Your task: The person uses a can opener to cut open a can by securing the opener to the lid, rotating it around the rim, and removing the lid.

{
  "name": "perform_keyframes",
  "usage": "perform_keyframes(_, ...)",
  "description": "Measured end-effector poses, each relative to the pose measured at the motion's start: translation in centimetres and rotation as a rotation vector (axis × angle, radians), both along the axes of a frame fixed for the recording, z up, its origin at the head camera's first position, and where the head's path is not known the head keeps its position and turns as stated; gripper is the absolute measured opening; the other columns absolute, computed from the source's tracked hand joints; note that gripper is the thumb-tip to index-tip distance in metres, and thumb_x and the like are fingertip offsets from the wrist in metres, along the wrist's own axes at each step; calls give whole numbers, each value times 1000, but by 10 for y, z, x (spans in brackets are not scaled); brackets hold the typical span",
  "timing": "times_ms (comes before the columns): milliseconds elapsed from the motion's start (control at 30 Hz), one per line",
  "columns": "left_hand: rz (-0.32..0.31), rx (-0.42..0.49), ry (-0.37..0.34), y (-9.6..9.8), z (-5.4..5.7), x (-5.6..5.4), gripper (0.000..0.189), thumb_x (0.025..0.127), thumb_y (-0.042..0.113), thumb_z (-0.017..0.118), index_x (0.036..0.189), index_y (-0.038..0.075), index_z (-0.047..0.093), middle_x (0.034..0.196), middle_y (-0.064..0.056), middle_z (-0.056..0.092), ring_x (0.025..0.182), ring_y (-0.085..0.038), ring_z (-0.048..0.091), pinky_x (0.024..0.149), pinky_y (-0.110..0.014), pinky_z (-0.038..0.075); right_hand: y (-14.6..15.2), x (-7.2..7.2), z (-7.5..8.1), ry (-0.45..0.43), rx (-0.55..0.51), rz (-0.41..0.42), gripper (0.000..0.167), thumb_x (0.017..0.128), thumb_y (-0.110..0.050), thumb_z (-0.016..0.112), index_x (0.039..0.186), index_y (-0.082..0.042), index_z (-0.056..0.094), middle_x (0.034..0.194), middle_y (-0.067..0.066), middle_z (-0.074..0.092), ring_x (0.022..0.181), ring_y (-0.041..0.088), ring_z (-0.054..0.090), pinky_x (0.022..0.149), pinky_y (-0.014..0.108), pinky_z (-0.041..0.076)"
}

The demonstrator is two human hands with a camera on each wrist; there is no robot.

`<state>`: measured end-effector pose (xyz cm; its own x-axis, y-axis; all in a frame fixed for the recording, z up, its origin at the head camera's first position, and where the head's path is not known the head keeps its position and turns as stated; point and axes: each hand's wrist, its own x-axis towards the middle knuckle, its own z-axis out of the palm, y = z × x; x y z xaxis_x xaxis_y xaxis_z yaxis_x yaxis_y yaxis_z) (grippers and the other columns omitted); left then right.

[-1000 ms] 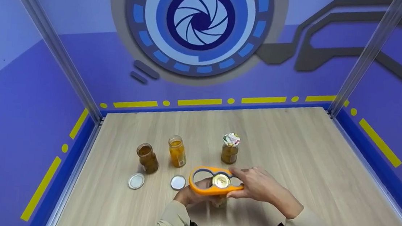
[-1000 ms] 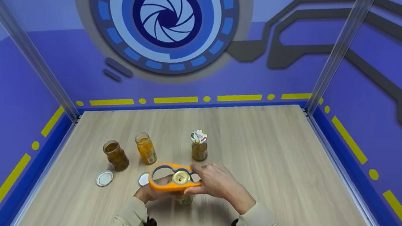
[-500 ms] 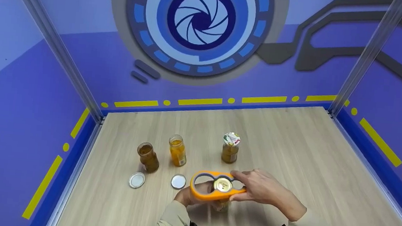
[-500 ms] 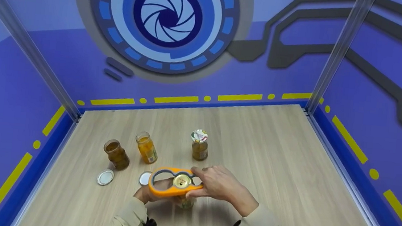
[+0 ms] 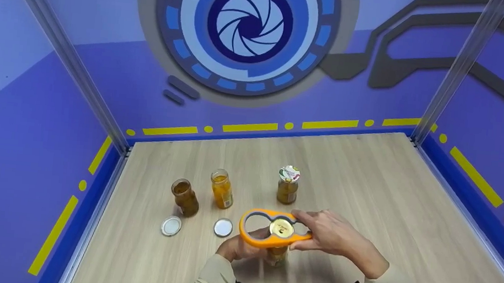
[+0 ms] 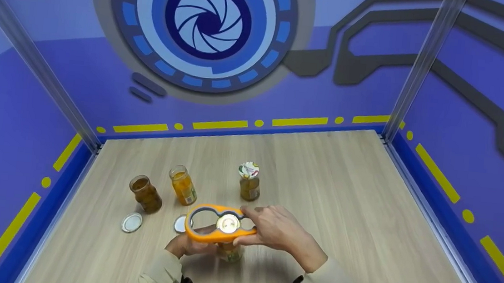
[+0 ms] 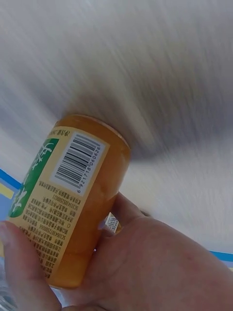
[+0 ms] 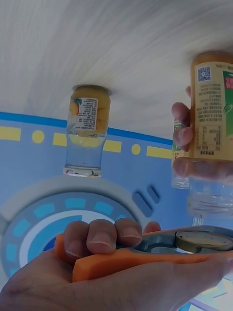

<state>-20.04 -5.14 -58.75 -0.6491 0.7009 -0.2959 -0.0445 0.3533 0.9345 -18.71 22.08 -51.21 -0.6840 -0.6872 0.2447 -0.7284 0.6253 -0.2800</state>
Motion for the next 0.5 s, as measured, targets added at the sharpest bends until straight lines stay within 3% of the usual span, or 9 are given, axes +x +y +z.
perform_keyframes(233,5,29,-11,0,0,3,100,83,11,80,165,17,23,167,-1,31,150,-20,30,124,-54,15,10,4,1,46,-19,-47,70,82,-68,74,124,-13,63,75,-14,57,52,-2,39,48,19,36)
perform_keyframes(367,20,-17,17,0,3,3,92,84,12,79,162,21,32,156,-1,48,142,-20,43,121,-53,24,19,4,1,88,-23,-69,71,83,-70,72,124,-13,63,71,-14,55,53,0,39,47,20,35)
perform_keyframes(500,-3,16,80,1,2,-1,76,85,7,77,151,26,46,145,4,56,135,-16,48,119,-49,30,29,6,1,95,-33,-96,73,84,-72,69,125,-13,63,71,-12,59,54,-1,39,48,20,36)
